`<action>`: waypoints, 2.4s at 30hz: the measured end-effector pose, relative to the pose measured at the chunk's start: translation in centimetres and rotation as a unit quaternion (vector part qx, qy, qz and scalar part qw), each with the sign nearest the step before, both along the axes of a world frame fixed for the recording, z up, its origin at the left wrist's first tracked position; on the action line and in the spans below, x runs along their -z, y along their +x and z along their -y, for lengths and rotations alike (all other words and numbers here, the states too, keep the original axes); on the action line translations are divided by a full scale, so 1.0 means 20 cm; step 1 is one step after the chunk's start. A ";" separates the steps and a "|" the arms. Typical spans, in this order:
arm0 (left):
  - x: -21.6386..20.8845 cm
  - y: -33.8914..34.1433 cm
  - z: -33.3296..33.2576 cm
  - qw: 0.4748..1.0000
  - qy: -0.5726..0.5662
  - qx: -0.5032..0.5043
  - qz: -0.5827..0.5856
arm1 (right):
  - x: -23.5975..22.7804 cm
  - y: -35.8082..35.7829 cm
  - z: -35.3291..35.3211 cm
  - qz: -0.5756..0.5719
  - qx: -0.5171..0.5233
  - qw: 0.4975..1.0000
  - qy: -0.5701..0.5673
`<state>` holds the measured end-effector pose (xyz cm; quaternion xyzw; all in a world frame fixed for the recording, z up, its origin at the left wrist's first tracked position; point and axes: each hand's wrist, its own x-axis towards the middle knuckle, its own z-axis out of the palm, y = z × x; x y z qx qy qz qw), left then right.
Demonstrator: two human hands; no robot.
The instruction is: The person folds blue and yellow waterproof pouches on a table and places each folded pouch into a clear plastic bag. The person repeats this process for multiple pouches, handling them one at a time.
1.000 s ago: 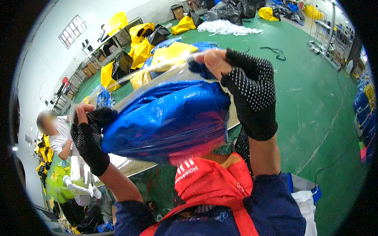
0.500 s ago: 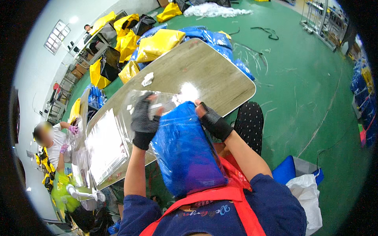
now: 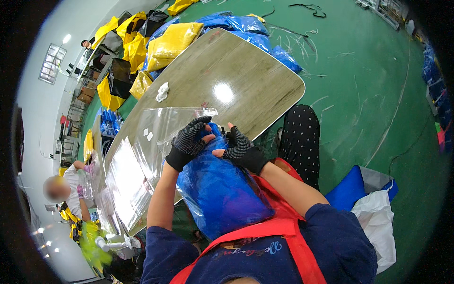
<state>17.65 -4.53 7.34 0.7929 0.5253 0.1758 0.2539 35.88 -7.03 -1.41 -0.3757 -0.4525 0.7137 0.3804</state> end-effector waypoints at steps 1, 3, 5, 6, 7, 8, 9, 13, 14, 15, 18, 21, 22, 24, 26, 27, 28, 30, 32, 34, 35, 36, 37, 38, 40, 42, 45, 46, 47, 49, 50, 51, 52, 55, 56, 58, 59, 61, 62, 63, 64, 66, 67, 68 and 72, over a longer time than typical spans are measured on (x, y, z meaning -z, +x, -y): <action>0.01 -0.01 -0.01 0.999 0.020 0.026 -0.012 | 0.02 -0.01 0.00 0.009 -0.003 1.000 0.003; 0.03 -0.02 -0.03 0.995 0.060 0.077 -0.033 | 0.03 -0.03 0.01 -0.018 0.014 1.000 0.010; 0.04 0.02 -0.02 0.995 0.067 0.067 -0.033 | 0.01 -0.02 0.01 -0.022 0.027 0.999 0.014; 0.03 0.04 -0.04 0.993 0.082 0.065 -0.051 | -0.01 0.00 0.00 -0.015 0.037 0.999 0.016; 0.02 0.06 -0.05 0.991 0.097 0.062 -0.070 | -0.01 0.01 -0.01 -0.007 0.045 0.999 0.018; 0.02 0.08 -0.05 0.992 0.087 0.052 -0.076 | 0.03 -0.01 -0.01 -0.095 0.089 0.991 -0.044; 0.01 0.09 -0.06 0.993 0.078 0.039 -0.083 | 0.07 0.00 -0.04 -0.069 0.087 0.993 -0.028; 0.06 0.08 -0.08 0.998 0.054 -0.005 -0.045 | 0.11 0.02 -0.13 0.041 0.080 0.994 0.058; 0.07 0.07 -0.08 0.998 0.050 -0.011 -0.030 | 0.10 0.03 -0.16 0.066 0.051 0.995 0.046; 0.08 0.07 -0.09 0.999 0.048 -0.013 -0.015 | 0.08 0.03 -0.20 0.090 0.025 0.995 0.035; 0.09 0.05 -0.12 1.000 0.020 -0.008 0.014 | 0.05 0.03 -0.29 0.092 0.003 0.995 0.039; 0.07 0.06 -0.12 1.000 0.006 -0.010 0.015 | 0.11 0.00 -0.38 0.086 0.049 0.990 0.105; 0.07 0.07 -0.12 1.000 0.006 -0.012 0.012 | 0.10 0.00 -0.41 0.071 0.065 0.990 0.102; 0.08 0.08 -0.12 0.998 0.012 -0.058 0.029 | 0.07 0.00 -0.46 0.038 0.067 0.990 0.116; 0.11 0.07 -0.12 0.994 0.030 -0.089 0.048 | 0.01 -0.01 -0.48 0.107 0.002 0.993 0.049; 0.14 0.07 -0.13 0.993 0.046 -0.093 0.060 | -0.01 -0.02 -0.50 0.143 -0.028 0.989 0.018; 0.16 0.07 -0.13 0.991 0.063 -0.098 0.072 | 0.00 -0.03 -0.53 0.220 -0.078 0.969 0.081; 0.14 0.09 -0.12 0.986 0.034 -0.143 0.075 | 0.05 -0.09 -0.53 0.190 -0.044 0.967 0.161; 0.17 0.03 -0.09 0.980 0.111 -0.149 0.075 | 0.05 -0.14 -0.56 0.240 0.002 0.951 0.196; 0.06 0.02 -0.02 0.960 0.247 -0.127 -0.045 | 0.07 -0.14 -0.63 0.246 0.071 0.939 0.230; 0.03 0.00 0.02 0.942 0.304 -0.096 -0.108 | 0.09 -0.16 -0.66 0.246 0.106 0.931 0.247; 0.07 -0.02 0.08 0.940 0.299 -0.096 -0.130 | 0.13 -0.18 -0.68 0.262 0.137 0.918 0.263; 0.05 -0.03 0.16 0.939 0.262 -0.092 -0.201 | 0.12 -0.21 -0.70 0.253 0.106 0.928 0.251; 0.10 -0.04 0.20 0.956 0.210 -0.080 -0.186 | 0.10 -0.22 -0.72 0.245 0.075 0.937 0.239; 0.18 -0.03 0.27 0.970 0.141 -0.082 -0.182 | -0.02 -0.27 -0.66 0.320 0.052 0.908 0.264; 0.19 -0.02 0.26 0.966 0.132 -0.095 -0.199 | -0.21 -0.35 -0.62 0.342 0.186 0.806 0.446; 0.32 -0.09 0.27 0.976 0.110 -0.171 -0.072 | -0.38 -0.57 -0.31 0.161 0.105 0.898 0.396; 0.36 -0.15 0.27 0.958 0.176 -0.213 -0.076 | -0.21 -0.64 -0.26 0.087 0.108 0.927 0.347; 0.36 -0.23 0.26 0.935 0.240 -0.250 -0.077 | 0.01 -0.62 -0.22 0.293 0.089 0.881 0.361; 0.29 -0.42 0.29 0.847 0.325 -0.390 -0.159 | 0.00 -0.61 -0.16 0.260 0.087 0.914 0.301; 0.30 -0.52 0.27 0.840 0.285 -0.450 -0.105 | -0.01 -0.62 -0.19 0.290 0.089 0.891 0.339; 0.30 -0.60 0.28 0.828 0.233 -0.507 -0.053 | -0.01 -0.62 -0.19 0.321 0.084 0.868 0.368; 0.38 -0.70 0.27 0.837 0.140 -0.528 -0.015 | -0.01 -0.66 -0.18 0.331 0.066 0.865 0.372; 0.51 -0.80 0.25 0.868 0.001 -0.485 0.105 | -0.08 -0.71 -0.26 0.359 0.010 0.815 0.455; 0.64 -0.88 0.24 0.864 -0.011 -0.472 0.176 | -0.14 -0.74 -0.27 0.334 -0.008 0.814 0.475; 0.65 -0.87 0.19 0.834 -0.015 -0.473 0.284 | -0.17 -0.82 -0.32 0.343 -0.061 0.794 0.498; 0.67 -0.85 0.17 0.826 -0.023 -0.478 0.299 | -0.19 -0.86 -0.35 0.347 -0.088 0.783 0.509; 0.61 -0.77 0.19 0.809 -0.046 -0.488 0.326 | -0.20 -0.93 -0.38 0.358 -0.101 0.775 0.511; 0.58 -0.76 0.19 0.816 -0.055 -0.471 0.329 | -0.18 -0.96 -0.40 0.347 -0.104 0.778 0.514; 0.54 -0.75 0.18 0.825 -0.064 -0.452 0.332 | -0.18 -0.98 -0.43 0.336 -0.104 0.779 0.519; 0.51 -0.76 0.19 0.802 -0.082 -0.425 0.412 | -0.18 -1.01 -0.45 0.332 -0.109 0.755 0.554; 0.51 -0.79 0.20 0.787 -0.087 -0.388 0.471 | -0.23 -1.03 -0.43 0.371 -0.166 0.729 0.551; 0.52 -0.80 0.21 0.785 -0.073 -0.373 0.490 | -0.26 -1.05 -0.42 0.387 -0.196 0.716 0.547; 0.54 -0.81 0.23 0.782 -0.060 -0.357 0.508 | -0.24 -1.07 -0.43 0.384 -0.198 0.697 0.572; 0.30 -0.75 0.29 0.795 -0.077 -0.334 0.500 | -0.28 -1.08 -0.47 0.356 -0.224 0.586 0.693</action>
